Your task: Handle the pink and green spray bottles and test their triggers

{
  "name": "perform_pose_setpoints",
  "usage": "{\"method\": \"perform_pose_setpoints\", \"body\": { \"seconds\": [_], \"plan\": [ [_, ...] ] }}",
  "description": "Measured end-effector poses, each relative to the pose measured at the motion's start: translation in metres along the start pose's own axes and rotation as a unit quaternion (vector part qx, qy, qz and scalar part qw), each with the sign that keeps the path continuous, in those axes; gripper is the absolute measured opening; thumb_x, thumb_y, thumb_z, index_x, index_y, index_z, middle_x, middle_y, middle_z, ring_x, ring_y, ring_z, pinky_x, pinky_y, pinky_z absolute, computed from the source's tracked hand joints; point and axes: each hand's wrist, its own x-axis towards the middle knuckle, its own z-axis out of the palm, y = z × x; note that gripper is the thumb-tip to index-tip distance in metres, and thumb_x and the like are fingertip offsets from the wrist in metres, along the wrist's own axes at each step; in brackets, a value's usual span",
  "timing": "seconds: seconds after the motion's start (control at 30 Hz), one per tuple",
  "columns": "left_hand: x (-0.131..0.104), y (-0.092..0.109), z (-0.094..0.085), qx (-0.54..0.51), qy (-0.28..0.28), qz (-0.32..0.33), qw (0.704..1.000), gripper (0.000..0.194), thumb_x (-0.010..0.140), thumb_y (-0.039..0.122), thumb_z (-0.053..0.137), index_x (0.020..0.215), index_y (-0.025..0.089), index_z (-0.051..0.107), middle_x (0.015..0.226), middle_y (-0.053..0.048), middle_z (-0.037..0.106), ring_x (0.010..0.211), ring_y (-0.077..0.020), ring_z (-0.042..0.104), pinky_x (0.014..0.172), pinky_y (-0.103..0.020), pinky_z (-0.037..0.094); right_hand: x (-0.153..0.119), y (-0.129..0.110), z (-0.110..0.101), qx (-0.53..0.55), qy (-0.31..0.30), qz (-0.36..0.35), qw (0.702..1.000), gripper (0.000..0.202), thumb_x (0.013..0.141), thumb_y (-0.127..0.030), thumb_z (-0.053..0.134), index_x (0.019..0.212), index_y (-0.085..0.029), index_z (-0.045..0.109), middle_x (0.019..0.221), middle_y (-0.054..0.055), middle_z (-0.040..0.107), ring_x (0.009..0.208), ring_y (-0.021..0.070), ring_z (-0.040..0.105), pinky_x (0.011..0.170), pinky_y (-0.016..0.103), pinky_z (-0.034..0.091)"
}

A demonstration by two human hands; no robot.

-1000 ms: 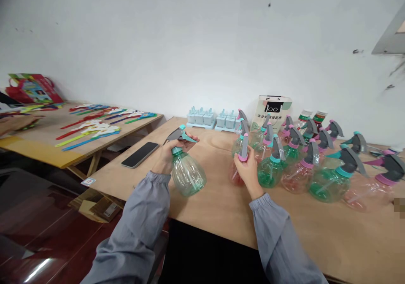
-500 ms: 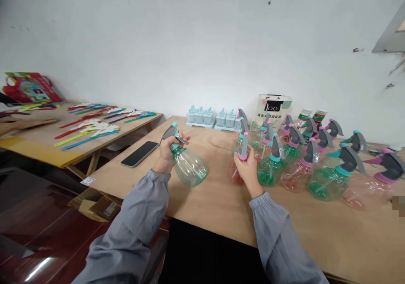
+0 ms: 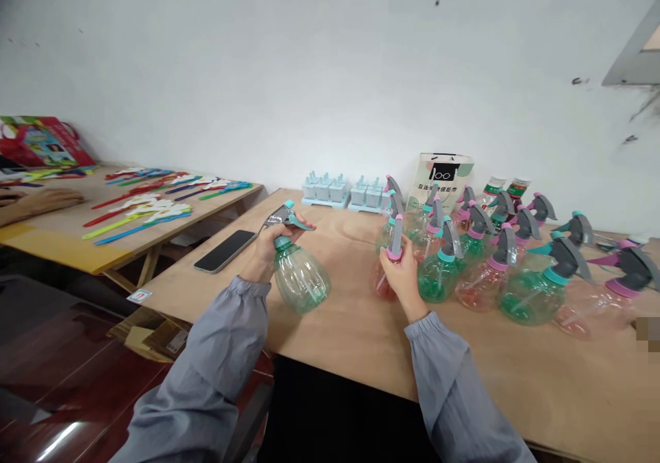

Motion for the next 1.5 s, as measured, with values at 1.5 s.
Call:
{"method": "perform_pose_setpoints", "body": {
  "seconds": [1.5],
  "plan": [
    [0.082,-0.075,-0.137,0.482,0.171,-0.035,0.859,0.073,0.069,0.043,0.082,0.131,0.018,0.052,0.128,-0.018,0.058,0.126,-0.0381,0.054,0.108,-0.056,0.039,-0.029,0.008,-0.006,-0.001,-0.095,0.009,0.995,0.071,0.065,-0.058,0.078,0.118,-0.021,0.048,0.118,0.015,0.069,0.107,0.0328,0.069,0.097,0.052,0.052]
  ]
}}
